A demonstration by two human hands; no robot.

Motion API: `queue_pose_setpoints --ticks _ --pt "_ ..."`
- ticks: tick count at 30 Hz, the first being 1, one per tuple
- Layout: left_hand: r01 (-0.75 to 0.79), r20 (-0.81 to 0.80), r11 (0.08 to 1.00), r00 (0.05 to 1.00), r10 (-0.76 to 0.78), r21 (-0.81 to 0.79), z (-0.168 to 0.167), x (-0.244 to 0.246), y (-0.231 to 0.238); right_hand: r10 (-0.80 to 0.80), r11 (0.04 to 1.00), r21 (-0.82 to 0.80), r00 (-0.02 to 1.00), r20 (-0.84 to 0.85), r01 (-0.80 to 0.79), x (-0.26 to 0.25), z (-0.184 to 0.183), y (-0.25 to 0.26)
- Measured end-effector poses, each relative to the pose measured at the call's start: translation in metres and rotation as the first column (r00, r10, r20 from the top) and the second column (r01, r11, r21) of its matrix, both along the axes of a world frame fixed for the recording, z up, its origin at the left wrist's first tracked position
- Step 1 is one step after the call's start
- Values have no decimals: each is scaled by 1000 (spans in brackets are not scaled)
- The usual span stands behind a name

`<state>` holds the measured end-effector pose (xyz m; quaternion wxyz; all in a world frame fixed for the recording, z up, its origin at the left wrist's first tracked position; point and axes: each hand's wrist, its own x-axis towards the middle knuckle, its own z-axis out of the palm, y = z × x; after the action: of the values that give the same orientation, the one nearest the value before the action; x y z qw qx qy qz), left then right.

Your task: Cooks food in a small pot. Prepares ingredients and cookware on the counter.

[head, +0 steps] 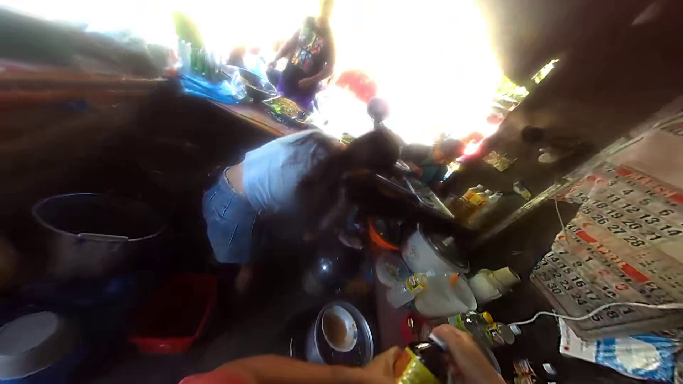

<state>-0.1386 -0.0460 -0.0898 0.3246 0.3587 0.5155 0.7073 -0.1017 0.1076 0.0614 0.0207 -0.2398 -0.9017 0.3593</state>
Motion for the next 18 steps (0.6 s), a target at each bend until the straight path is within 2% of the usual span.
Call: queue_pose_setpoints --ticks 1,3,5,7,10,12,15,17,18 --pt "-58 -200 998 978 55 -6 5 -2 6 -19 990 143 998 53 12 11 23 -7" --pt "-169 -516 985 847 129 -31 29 -2 11 -123 913 405 983 139 57 32 52 -19" --pt "-244 -695 969 703 151 -37 53 0 13 -219 818 561 971 98 128 53 59 -21" --pt "-226 -773 974 619 138 -6 69 4 12 -216 758 610 972 -96 229 79 56 -21" --pt "1 -800 996 596 67 84 99 10 1 -24 684 665 920 -391 300 119 68 -40" --pt "258 -763 965 632 -134 45 123 18 -15 185 647 729 882 -433 222 147 86 -58" --pt "639 -649 765 616 -448 78 137 30 -23 544 558 830 767 -340 -28 179 109 -74" --pt "773 -618 601 577 -534 202 124 40 -11 743 470 867 605 -286 -167 187 116 -77" --pt "803 -598 526 574 -559 280 115 46 0 798 433 883 533 -280 -184 189 118 -75"
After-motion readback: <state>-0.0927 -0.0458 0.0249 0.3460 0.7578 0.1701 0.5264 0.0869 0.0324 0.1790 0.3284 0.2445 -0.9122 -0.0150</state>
